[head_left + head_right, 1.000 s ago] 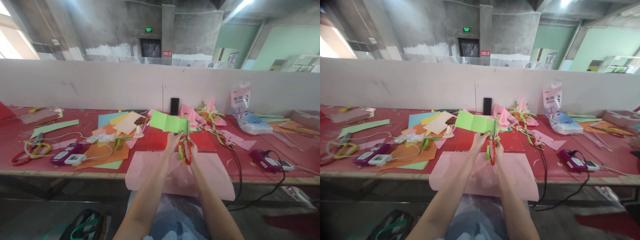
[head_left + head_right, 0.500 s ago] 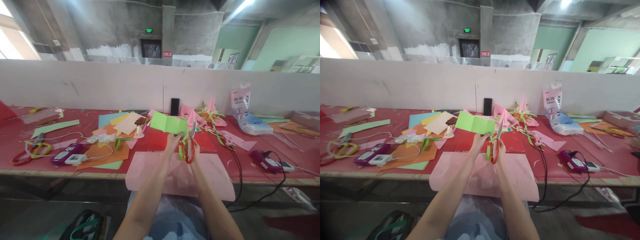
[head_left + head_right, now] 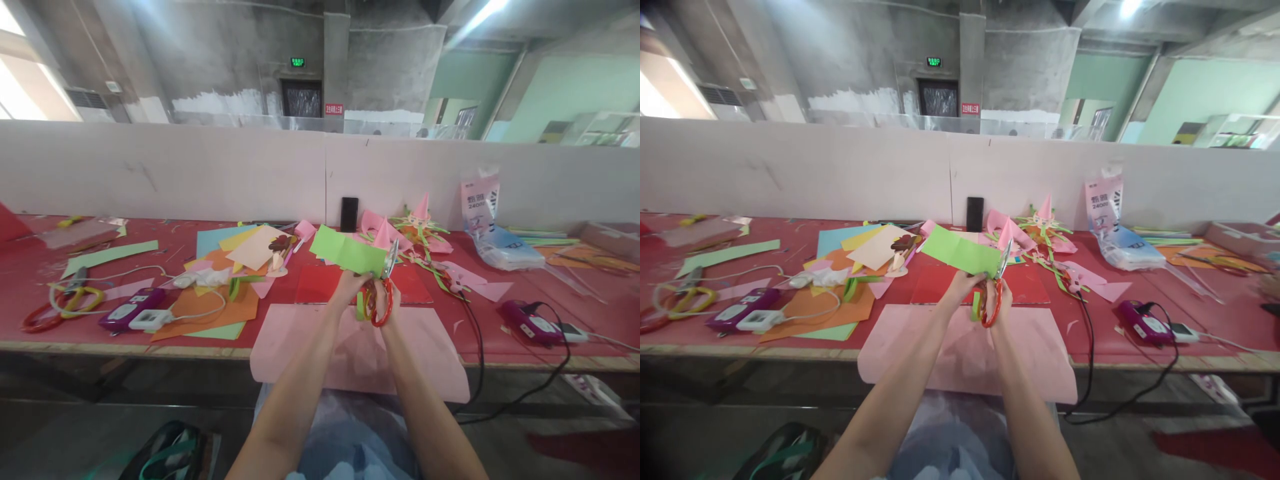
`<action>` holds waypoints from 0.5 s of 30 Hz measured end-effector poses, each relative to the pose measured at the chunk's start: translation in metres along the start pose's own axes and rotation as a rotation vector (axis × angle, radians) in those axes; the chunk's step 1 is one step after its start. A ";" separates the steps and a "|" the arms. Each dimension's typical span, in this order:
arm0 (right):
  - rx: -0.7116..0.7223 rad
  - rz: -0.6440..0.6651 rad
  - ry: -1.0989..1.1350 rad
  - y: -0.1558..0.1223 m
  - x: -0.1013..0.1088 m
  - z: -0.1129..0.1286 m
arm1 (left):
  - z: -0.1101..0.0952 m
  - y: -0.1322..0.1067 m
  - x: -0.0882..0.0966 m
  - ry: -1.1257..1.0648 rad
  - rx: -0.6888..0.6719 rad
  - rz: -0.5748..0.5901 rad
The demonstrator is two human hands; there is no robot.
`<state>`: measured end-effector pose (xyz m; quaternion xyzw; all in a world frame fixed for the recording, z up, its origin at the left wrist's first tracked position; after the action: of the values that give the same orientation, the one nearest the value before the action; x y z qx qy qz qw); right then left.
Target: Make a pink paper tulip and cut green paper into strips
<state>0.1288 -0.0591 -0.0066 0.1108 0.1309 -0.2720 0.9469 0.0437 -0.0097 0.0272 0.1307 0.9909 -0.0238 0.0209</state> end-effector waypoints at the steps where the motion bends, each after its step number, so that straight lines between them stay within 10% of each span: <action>1: -0.001 -0.003 -0.005 0.000 0.000 0.001 | 0.001 0.001 0.000 -0.016 0.001 0.011; 15: -0.010 -0.027 -0.025 0.000 0.004 0.007 | 0.000 0.001 0.003 -0.054 0.013 0.138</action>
<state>0.1333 -0.0628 -0.0013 0.1009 0.1219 -0.2855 0.9452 0.0413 -0.0082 0.0272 0.1981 0.9785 -0.0321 0.0482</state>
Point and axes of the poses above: each hand's wrist, its own y-axis towards the middle knuckle, its own x-axis out of the back of the hand, z = x × y, the point moved 4 cm from there along y, towards the middle knuckle, and after that the axes turned 5 degrees about x, right-handed, at the moved point
